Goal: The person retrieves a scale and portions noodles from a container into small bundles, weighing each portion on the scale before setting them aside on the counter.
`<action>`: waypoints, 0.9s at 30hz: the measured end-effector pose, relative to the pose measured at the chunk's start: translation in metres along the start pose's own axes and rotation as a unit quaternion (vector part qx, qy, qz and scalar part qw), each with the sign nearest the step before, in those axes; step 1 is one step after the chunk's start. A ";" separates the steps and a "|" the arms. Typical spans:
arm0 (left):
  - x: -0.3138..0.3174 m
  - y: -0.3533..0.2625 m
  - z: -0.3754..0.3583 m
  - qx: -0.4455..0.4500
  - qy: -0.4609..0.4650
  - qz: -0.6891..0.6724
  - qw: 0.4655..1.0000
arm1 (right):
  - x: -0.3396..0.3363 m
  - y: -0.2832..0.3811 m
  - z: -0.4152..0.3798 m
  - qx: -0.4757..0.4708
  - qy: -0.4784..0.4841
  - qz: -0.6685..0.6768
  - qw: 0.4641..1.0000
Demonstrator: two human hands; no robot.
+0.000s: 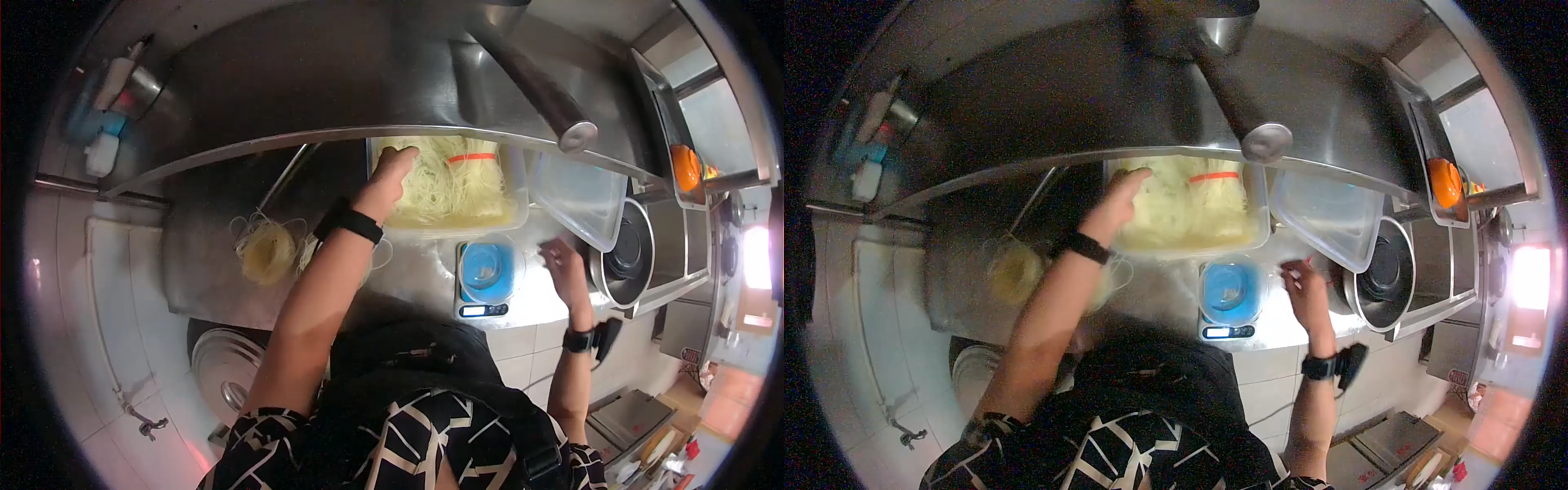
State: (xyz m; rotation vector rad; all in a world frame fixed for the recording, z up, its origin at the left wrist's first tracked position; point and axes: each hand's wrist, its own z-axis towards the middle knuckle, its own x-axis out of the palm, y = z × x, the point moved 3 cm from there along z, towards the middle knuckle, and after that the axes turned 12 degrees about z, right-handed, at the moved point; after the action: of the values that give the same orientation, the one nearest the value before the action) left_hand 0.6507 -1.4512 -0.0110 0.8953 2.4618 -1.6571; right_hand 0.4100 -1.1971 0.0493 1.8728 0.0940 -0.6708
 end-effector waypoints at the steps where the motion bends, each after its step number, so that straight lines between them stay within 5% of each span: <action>1: -0.002 -0.002 -0.004 -0.004 0.039 0.013 0.999 | 0.022 0.024 0.011 -0.059 0.028 0.018 0.998; 4: -0.008 0.003 -0.011 -0.014 0.045 -0.101 0.994 | 0.099 0.050 0.068 -0.181 0.095 0.024 0.979; 5: -0.017 0.005 -0.014 -0.015 0.041 -0.105 0.994 | 0.126 0.053 0.091 -0.181 0.111 -0.062 0.975; 7: -0.043 0.000 -0.031 0.129 0.063 -0.152 0.978 | 0.175 0.064 0.118 -0.131 0.204 -0.138 0.960; 9: -0.061 0.001 -0.045 0.090 0.054 -0.186 0.977 | 0.209 0.076 0.123 -0.134 0.268 -0.218 0.929; 12: -0.077 0.015 -0.060 0.052 0.032 -0.219 0.974 | 0.261 0.044 0.147 -0.168 0.191 -0.349 0.902; 14: -0.083 0.030 -0.064 0.051 0.017 -0.219 0.974 | 0.241 0.061 0.150 -0.138 0.224 -0.329 0.907; 15: -0.084 0.042 -0.062 0.121 -0.005 -0.173 0.978 | 0.229 0.074 0.150 -0.105 0.252 -0.307 0.912; 17: -0.083 0.063 -0.061 0.184 -0.028 -0.128 0.974 | 0.217 0.071 0.173 -0.187 0.283 -0.361 0.869; 19: -0.079 0.077 -0.065 0.217 -0.071 0.114 0.967 | 0.188 0.082 0.175 -0.130 0.175 -0.193 0.957; 25: -0.078 0.069 -0.076 0.278 -0.127 0.140 0.942 | 0.149 0.111 0.158 -0.216 0.192 0.107 0.951; 26: -0.077 0.066 -0.078 0.282 -0.123 0.091 0.947 | 0.144 0.121 0.151 -0.031 0.182 0.111 0.976; 27: -0.076 0.063 -0.080 0.281 -0.123 0.091 0.947 | 0.146 0.109 0.157 -0.030 0.183 0.111 0.976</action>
State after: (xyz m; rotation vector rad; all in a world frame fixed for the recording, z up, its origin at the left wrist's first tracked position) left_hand 0.7662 -1.3987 -0.0033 0.8537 1.7094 -2.2750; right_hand 0.5091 -1.4147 0.0298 1.8950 0.1390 -0.1635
